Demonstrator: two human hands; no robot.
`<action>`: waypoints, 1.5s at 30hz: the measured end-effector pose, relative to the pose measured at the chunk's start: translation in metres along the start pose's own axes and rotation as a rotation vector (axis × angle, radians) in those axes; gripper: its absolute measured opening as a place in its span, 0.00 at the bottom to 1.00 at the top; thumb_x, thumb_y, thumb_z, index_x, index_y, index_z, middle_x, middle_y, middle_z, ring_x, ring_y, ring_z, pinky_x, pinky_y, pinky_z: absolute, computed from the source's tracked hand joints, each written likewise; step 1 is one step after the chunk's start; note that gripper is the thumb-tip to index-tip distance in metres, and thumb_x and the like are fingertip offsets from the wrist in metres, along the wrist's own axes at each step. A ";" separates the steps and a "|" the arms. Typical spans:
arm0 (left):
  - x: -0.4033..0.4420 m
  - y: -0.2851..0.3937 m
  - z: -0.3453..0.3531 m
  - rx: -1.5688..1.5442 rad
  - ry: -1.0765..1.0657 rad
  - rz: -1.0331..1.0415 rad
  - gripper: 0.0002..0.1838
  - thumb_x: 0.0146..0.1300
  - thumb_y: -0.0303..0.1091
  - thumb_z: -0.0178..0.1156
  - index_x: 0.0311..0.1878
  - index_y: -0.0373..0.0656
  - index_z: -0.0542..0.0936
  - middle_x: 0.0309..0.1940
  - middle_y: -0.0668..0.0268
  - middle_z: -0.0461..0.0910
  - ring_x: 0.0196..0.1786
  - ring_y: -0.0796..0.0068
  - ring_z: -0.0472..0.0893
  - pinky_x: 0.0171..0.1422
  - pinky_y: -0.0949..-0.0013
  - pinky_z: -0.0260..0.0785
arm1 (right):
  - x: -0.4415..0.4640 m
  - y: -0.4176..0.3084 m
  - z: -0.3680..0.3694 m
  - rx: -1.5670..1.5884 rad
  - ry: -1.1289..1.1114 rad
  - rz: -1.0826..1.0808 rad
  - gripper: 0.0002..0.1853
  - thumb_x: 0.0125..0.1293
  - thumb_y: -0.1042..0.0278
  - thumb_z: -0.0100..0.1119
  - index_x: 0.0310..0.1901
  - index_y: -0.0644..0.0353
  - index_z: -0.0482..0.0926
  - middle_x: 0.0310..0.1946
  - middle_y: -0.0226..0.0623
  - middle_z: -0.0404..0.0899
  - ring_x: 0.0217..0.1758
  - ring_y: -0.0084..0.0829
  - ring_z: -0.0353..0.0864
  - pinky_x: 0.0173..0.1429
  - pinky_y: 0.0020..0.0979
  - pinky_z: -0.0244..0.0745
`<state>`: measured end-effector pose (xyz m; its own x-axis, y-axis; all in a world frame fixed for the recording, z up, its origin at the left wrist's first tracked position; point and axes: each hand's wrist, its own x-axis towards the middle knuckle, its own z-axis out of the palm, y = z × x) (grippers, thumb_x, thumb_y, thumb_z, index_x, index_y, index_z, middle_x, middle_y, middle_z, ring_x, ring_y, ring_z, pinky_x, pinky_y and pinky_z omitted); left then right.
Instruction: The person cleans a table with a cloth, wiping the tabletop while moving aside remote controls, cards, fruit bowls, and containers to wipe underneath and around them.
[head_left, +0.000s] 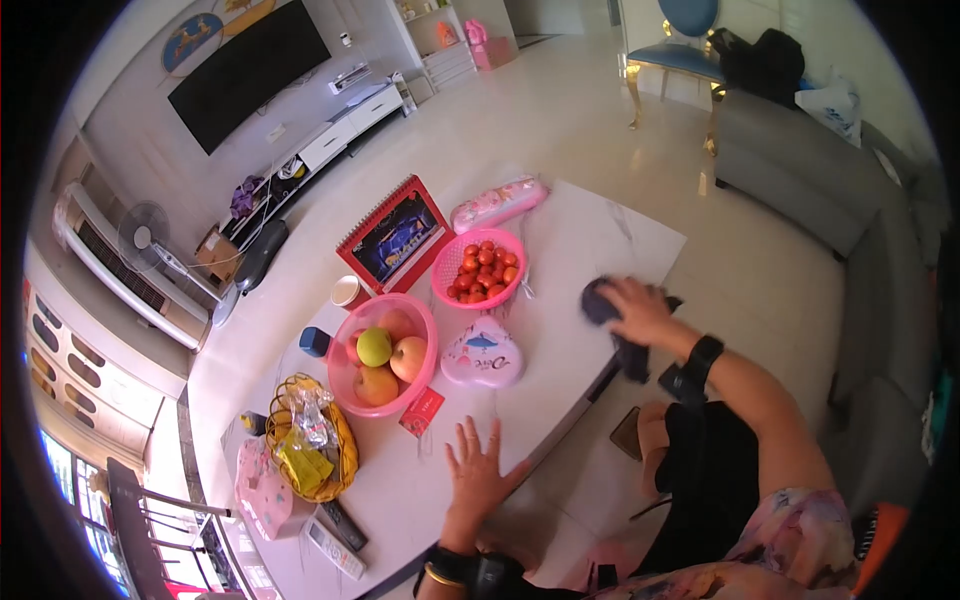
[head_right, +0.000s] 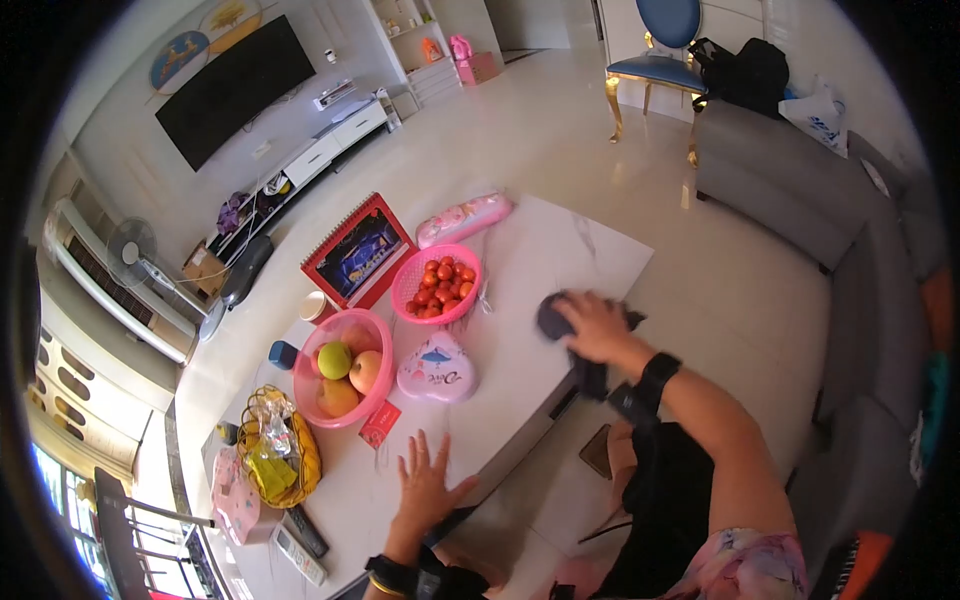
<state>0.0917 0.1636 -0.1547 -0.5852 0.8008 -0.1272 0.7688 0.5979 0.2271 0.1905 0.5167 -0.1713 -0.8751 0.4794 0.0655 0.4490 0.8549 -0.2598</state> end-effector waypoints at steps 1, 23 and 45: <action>0.006 0.001 0.009 -0.017 0.024 0.037 0.47 0.55 0.63 0.57 0.72 0.49 0.53 0.71 0.40 0.43 0.73 0.41 0.42 0.70 0.36 0.36 | 0.019 0.021 -0.005 0.021 0.013 0.139 0.36 0.55 0.53 0.61 0.65 0.44 0.59 0.67 0.40 0.56 0.69 0.49 0.54 0.64 0.63 0.53; 0.009 0.013 0.016 0.026 0.006 0.146 0.47 0.50 0.50 0.66 0.72 0.56 0.54 0.71 0.48 0.47 0.72 0.43 0.51 0.66 0.36 0.48 | 0.134 -0.017 0.015 0.016 -0.015 -0.129 0.32 0.51 0.52 0.62 0.60 0.42 0.66 0.66 0.34 0.59 0.69 0.43 0.56 0.66 0.62 0.49; -0.050 -0.036 -0.006 -0.047 0.100 0.052 0.36 0.56 0.44 0.62 0.67 0.50 0.62 0.65 0.53 0.62 0.66 0.51 0.64 0.64 0.47 0.61 | -0.106 -0.159 0.048 0.053 0.102 -0.297 0.34 0.47 0.54 0.68 0.59 0.45 0.69 0.63 0.35 0.62 0.67 0.45 0.58 0.63 0.59 0.53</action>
<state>0.0914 0.1020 -0.1508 -0.5695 0.8218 -0.0181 0.7870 0.5515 0.2765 0.2034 0.3206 -0.1829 -0.9427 0.2297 0.2418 0.1637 0.9503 -0.2647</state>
